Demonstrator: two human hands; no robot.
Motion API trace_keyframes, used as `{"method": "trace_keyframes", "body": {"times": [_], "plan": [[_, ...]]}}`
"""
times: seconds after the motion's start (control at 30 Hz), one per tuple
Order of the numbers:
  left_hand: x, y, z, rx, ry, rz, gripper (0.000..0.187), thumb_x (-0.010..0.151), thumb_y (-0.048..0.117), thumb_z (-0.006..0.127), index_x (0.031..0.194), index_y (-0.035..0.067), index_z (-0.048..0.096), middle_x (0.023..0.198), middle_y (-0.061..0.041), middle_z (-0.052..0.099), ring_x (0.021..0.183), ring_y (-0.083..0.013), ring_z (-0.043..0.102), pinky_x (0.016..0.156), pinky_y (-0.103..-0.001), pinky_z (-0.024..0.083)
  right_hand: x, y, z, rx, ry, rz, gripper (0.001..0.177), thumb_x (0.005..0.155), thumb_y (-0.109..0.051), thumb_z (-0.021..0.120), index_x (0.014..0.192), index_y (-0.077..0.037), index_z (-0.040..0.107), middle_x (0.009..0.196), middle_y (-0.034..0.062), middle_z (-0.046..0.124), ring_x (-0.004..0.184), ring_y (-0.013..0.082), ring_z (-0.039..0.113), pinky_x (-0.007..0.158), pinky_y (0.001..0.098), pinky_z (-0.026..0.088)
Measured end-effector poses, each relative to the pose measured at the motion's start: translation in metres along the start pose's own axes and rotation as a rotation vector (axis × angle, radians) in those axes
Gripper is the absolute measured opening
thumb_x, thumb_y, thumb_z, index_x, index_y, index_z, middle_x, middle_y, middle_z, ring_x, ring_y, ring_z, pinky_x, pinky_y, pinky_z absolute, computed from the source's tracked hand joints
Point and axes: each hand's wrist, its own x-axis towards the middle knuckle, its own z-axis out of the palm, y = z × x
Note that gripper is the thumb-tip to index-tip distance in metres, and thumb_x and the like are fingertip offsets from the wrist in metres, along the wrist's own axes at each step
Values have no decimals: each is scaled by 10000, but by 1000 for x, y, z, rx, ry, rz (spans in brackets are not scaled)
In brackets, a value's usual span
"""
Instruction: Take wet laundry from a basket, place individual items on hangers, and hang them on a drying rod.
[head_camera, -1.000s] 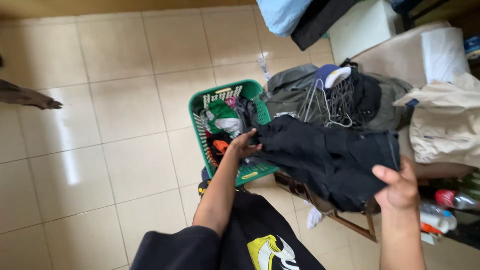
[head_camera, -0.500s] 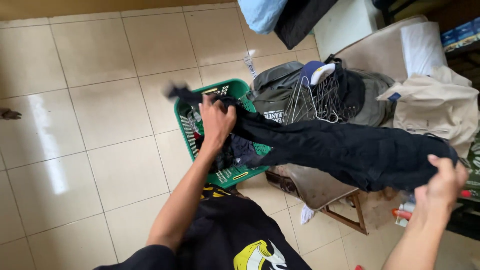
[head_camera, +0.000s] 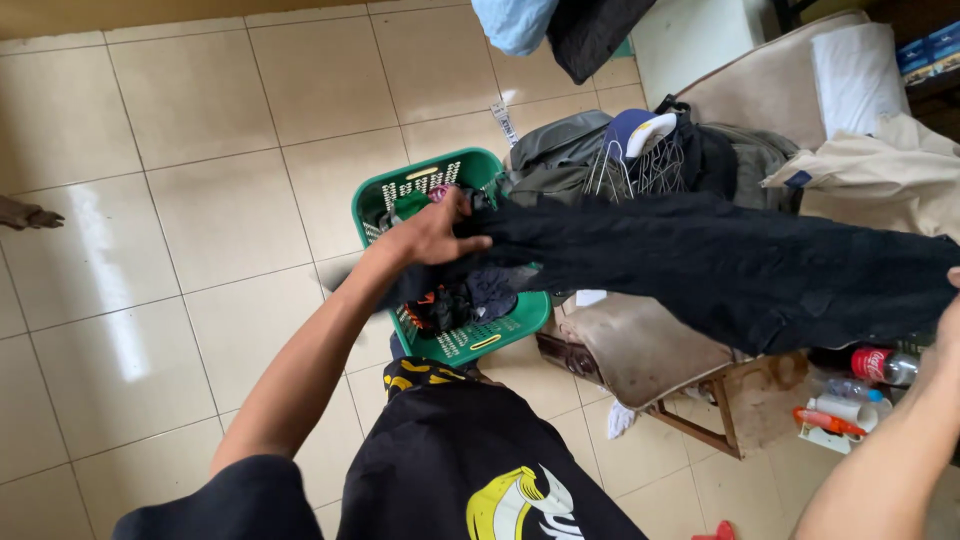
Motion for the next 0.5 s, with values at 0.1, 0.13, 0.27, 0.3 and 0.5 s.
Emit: {"method": "trace_keyframes", "body": {"times": [0.1,0.13,0.27,0.3,0.5], "plan": [[-12,0,6,189,89,172,481,853,412,774,1064,16,602,904,-203,676,896,-386,668,794,-479,532,12,22,10,-130,87,28,383,951,-250,569,1282,-108,698,1225,65,741,1142,222,716,1049,364,569],[-17,4,5,343,120,213,365,911,370,732,1051,35,691,882,-209,706,878,-412,686,766,-498,543,17,26,13,-214,162,54,338,953,-263,584,1218,-88,699,1148,60,745,1068,221,718,986,357,578],[-23,14,2,510,190,324,278,944,315,666,876,51,721,867,-148,730,789,-377,709,681,-485,564,-48,-22,90,-714,162,-263,253,977,-141,602,1145,28,689,1072,108,706,957,193,682,841,326,539],[-23,19,1,506,186,317,271,941,318,665,887,60,728,833,-156,722,763,-383,700,656,-489,554,-84,-57,133,-693,14,-330,253,943,-72,626,1169,-32,731,1047,106,691,928,183,622,844,314,506],[-8,75,27,388,89,475,293,997,348,628,902,77,690,762,-185,687,732,-409,671,638,-510,523,-233,-127,343,-639,-502,-460,506,788,-282,854,1252,-131,721,1102,101,721,1001,208,670,890,354,517]]}}
